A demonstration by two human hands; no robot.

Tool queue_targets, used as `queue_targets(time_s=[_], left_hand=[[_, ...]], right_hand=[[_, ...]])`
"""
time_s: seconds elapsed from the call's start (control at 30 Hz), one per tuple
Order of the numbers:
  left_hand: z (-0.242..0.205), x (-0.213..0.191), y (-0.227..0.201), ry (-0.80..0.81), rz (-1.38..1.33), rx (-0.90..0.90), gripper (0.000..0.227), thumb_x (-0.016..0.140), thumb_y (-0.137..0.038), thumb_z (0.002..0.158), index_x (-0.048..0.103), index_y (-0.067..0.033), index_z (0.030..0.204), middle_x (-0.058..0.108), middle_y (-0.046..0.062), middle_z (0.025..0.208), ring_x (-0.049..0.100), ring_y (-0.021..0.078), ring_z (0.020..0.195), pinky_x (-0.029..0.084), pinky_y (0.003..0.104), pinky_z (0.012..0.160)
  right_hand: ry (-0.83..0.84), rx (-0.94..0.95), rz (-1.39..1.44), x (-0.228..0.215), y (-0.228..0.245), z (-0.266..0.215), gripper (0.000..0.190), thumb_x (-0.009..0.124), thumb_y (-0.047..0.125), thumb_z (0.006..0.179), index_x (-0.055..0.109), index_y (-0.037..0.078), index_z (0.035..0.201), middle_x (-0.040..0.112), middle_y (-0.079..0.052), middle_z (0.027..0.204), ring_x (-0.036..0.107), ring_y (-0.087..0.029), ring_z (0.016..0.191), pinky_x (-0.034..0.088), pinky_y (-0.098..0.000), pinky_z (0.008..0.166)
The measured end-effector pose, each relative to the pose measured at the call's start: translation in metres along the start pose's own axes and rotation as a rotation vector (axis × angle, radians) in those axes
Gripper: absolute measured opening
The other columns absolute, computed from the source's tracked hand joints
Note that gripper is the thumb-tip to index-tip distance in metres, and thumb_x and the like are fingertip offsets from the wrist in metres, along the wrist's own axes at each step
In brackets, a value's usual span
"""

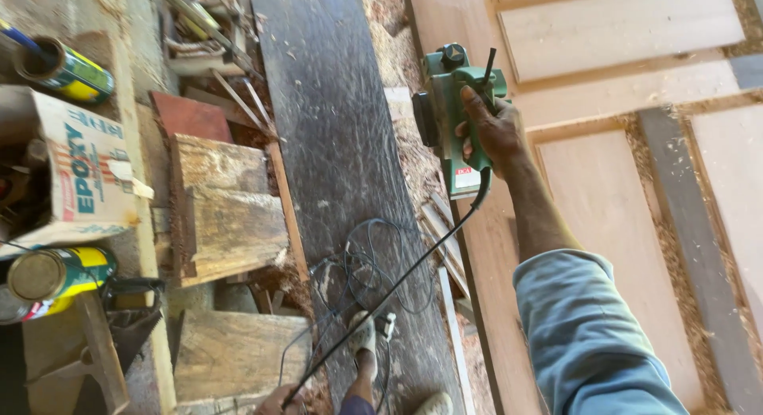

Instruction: Using an electric planer to smooth and level the surface of a wooden panel door.

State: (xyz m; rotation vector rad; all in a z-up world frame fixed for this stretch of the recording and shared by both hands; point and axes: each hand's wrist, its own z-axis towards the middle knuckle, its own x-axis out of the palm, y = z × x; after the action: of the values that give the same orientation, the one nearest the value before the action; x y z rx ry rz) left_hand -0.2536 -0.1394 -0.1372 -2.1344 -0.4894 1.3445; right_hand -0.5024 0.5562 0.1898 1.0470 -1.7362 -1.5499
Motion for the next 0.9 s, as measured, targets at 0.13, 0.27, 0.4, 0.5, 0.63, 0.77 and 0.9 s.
queue_targets(time_s=[0.13,0.27,0.4,0.5,0.63,0.77,0.9], left_hand=[[0.010,-0.030,-0.026,0.077,0.071,-0.199,0.026,0.078,-0.034,0.080,0.079,-0.0131,0.096,0.076,0.006,0.082,0.076,0.0181,0.076,0.058,0.034,0.072],[-0.024,-0.053,-0.070,0.148,0.150,-0.362,0.030,0.069,-0.038,0.090,0.079,-0.0114,0.099,0.072,0.011,0.115,0.077,0.0246,0.099,0.064,0.039,0.090],[-0.051,-0.057,-0.069,0.215,0.455,-0.171,0.036,0.064,-0.046,0.097,0.079,-0.0132,0.101,0.072,0.009,0.119,0.070,0.0232,0.115,0.059,0.040,0.105],[-0.074,-0.050,-0.080,0.084,0.401,-0.324,0.044,0.059,-0.051,0.100,0.075,-0.0119,0.114,0.059,0.019,0.136,0.061,0.0363,0.118,0.053,0.054,0.098],[-0.129,-0.029,-0.104,0.087,0.427,-0.366,0.040,0.054,-0.050,0.100,0.073,-0.0239,0.124,0.067,0.014,0.123,0.066,0.0276,0.088,0.057,0.044,0.073],[-0.171,-0.005,-0.148,0.142,0.296,-0.505,0.041,0.046,-0.054,0.106,0.070,-0.0291,0.130,0.078,0.009,0.100,0.056,0.0124,0.055,0.044,0.027,0.047],[-0.199,0.027,-0.151,0.159,0.238,-0.424,0.039,0.047,-0.044,0.102,0.068,-0.0327,0.132,0.076,0.005,0.089,0.047,0.0111,0.048,0.038,0.027,0.041]], right_hand=[[0.105,0.175,0.137,-0.029,-0.013,-0.064,0.046,0.067,0.047,0.097,0.062,0.002,0.104,0.071,-0.011,0.080,0.061,-0.014,0.050,0.053,-0.0297,0.044],[0.245,0.127,0.197,-0.069,-0.037,-0.154,0.042,0.066,0.039,0.098,0.058,0.001,0.114,0.070,-0.013,0.082,0.065,-0.018,0.057,0.055,-0.0328,0.049],[0.222,0.069,0.166,-0.104,-0.065,-0.270,0.041,0.059,0.042,0.103,0.056,0.002,0.112,0.069,-0.009,0.082,0.070,-0.016,0.068,0.059,-0.0324,0.060],[0.164,0.094,0.022,-0.129,-0.080,-0.353,0.043,0.052,0.050,0.100,0.058,0.008,0.111,0.067,-0.005,0.075,0.068,-0.014,0.064,0.061,-0.0310,0.059],[0.120,0.104,0.012,-0.169,-0.117,-0.478,0.051,0.054,0.058,0.101,0.057,0.007,0.098,0.060,-0.003,0.071,0.059,-0.013,0.059,0.050,-0.0302,0.051],[0.097,0.170,-0.130,-0.201,-0.146,-0.584,0.060,0.049,0.070,0.090,0.057,0.011,0.090,0.059,-0.001,0.062,0.060,-0.011,0.051,0.053,-0.0299,0.043],[0.092,0.229,-0.115,-0.230,-0.184,-0.683,0.066,0.050,0.076,0.082,0.060,0.012,0.089,0.061,-0.002,0.058,0.060,-0.012,0.047,0.054,-0.0316,0.039]])
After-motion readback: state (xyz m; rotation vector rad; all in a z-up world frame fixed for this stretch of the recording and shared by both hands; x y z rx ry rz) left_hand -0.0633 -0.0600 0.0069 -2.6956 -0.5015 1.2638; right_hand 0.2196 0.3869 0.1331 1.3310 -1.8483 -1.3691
